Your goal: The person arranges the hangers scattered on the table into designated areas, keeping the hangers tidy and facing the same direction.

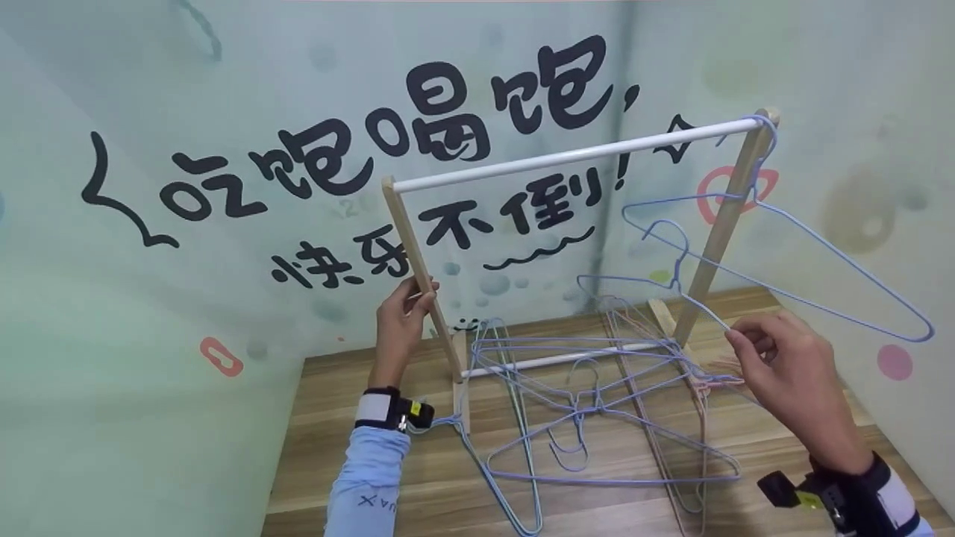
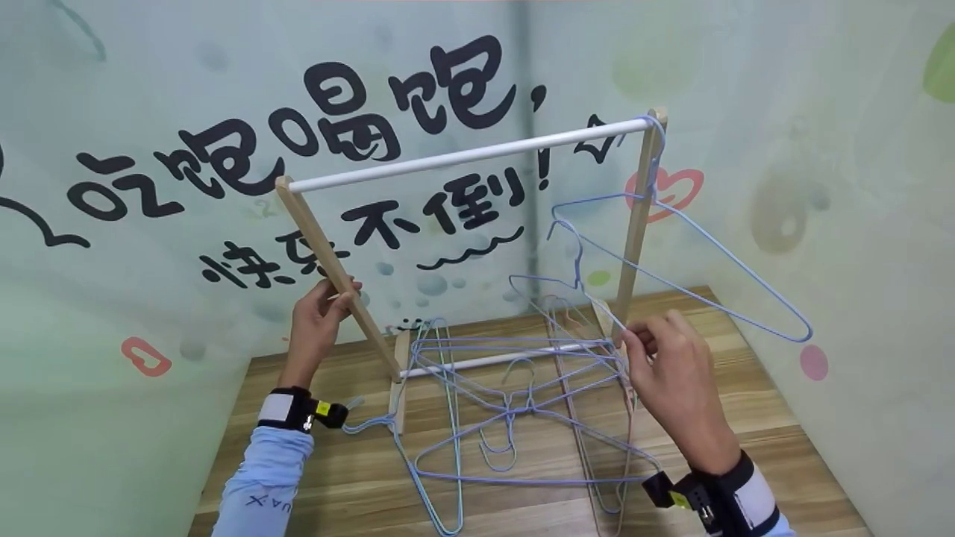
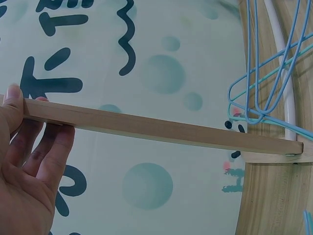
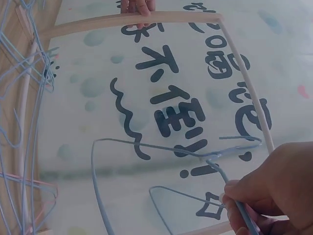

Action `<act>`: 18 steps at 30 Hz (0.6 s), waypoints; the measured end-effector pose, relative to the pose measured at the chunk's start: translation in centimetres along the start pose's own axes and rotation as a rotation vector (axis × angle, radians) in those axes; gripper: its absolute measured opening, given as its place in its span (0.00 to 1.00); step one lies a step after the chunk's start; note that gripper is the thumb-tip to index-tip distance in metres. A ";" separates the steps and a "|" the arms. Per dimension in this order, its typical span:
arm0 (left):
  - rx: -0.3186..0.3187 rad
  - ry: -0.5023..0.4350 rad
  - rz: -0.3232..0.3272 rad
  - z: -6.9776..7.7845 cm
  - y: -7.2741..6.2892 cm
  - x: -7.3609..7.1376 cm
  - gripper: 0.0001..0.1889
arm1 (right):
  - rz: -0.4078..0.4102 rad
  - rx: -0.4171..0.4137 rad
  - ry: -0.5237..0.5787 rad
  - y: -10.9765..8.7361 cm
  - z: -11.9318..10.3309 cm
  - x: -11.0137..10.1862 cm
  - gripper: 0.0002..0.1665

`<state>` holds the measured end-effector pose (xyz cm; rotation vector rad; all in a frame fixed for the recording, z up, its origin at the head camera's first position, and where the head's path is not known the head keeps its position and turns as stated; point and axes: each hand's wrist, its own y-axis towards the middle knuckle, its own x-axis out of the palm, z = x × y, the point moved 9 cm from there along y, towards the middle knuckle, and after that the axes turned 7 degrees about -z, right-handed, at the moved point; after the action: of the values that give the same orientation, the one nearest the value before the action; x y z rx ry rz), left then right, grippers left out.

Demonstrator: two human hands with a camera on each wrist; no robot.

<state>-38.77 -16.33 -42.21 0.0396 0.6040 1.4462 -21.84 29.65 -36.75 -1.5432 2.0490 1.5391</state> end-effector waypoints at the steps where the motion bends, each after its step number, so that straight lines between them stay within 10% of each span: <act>1: 0.002 -0.001 -0.001 0.0 0.0 0.0 0.18 | 0.008 0.001 -0.008 0.1 0.0 -0.1 0.04; 18: -0.009 0.011 0.003 0.0 -0.1 0.0 0.18 | 0.096 -0.004 -0.070 2.6 -1.0 -3.3 0.03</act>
<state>-38.67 -16.37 -42.25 0.0257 0.6066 1.4526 -21.91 30.75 -32.64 -1.3900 2.1106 1.6079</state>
